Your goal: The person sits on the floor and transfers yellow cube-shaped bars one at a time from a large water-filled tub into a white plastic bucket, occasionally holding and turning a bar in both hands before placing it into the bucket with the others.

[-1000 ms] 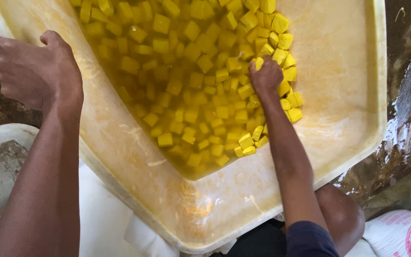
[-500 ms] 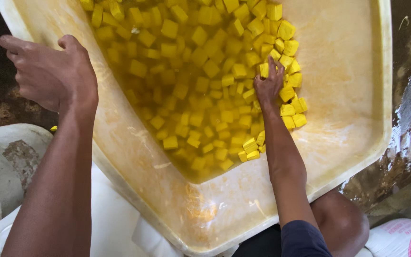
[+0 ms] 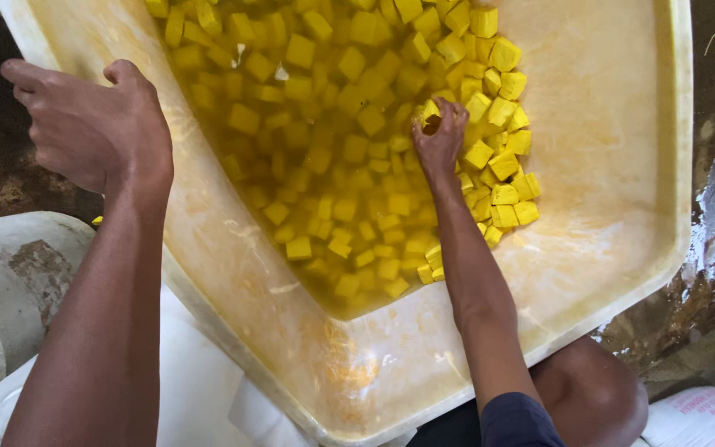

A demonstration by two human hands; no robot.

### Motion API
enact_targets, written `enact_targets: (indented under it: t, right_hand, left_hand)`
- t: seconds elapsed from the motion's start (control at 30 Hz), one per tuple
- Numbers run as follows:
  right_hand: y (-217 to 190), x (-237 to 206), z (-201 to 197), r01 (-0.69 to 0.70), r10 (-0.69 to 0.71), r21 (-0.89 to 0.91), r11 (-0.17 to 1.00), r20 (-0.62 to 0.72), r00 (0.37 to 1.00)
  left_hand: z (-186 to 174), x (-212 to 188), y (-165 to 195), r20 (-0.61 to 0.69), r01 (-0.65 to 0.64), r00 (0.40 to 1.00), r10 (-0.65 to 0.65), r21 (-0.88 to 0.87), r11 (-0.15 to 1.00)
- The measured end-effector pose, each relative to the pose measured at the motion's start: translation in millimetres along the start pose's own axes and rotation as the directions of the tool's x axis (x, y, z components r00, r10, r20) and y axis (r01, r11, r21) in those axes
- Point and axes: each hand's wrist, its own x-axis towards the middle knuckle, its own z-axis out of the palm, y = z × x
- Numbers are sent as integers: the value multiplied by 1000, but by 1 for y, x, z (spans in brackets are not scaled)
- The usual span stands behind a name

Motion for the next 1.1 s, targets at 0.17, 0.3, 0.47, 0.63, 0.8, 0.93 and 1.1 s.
enact_targets:
  t: [0.17,0.3,0.47,0.63,0.8,0.93,1.1]
  right_hand:
    - [-4,-12,6,-43,25,113,993,161,987]
    - [8,2,5,-109,88,121,987,163,983]
    - [25,20,0,-423,340,332,843,280,898]
    - [2,3,12,-524,463,184,831,294,836]
    - [-28,-27,34,-172,170,-5,985,191,967]
    - [-32,-41,36,-246,225,50,968,256,940]
    - [-20,-42,15,-185,132,211,960,245,961]
  left_hand:
    - [5,1,-2,32,55,998,-56,34,998]
    - [9,2,-3,-6,19,1000,-19,24,1000]
    - [15,2,-7,-12,-3,1000,3,20,1000]
    - [21,1,-14,-49,-30,998,34,83,996]
    - [22,2,-15,-61,-15,998,17,41,999]
    - [22,3,-14,-36,-1,999,2,42,999]
    - [23,1,-15,-64,-17,998,19,23,1000]
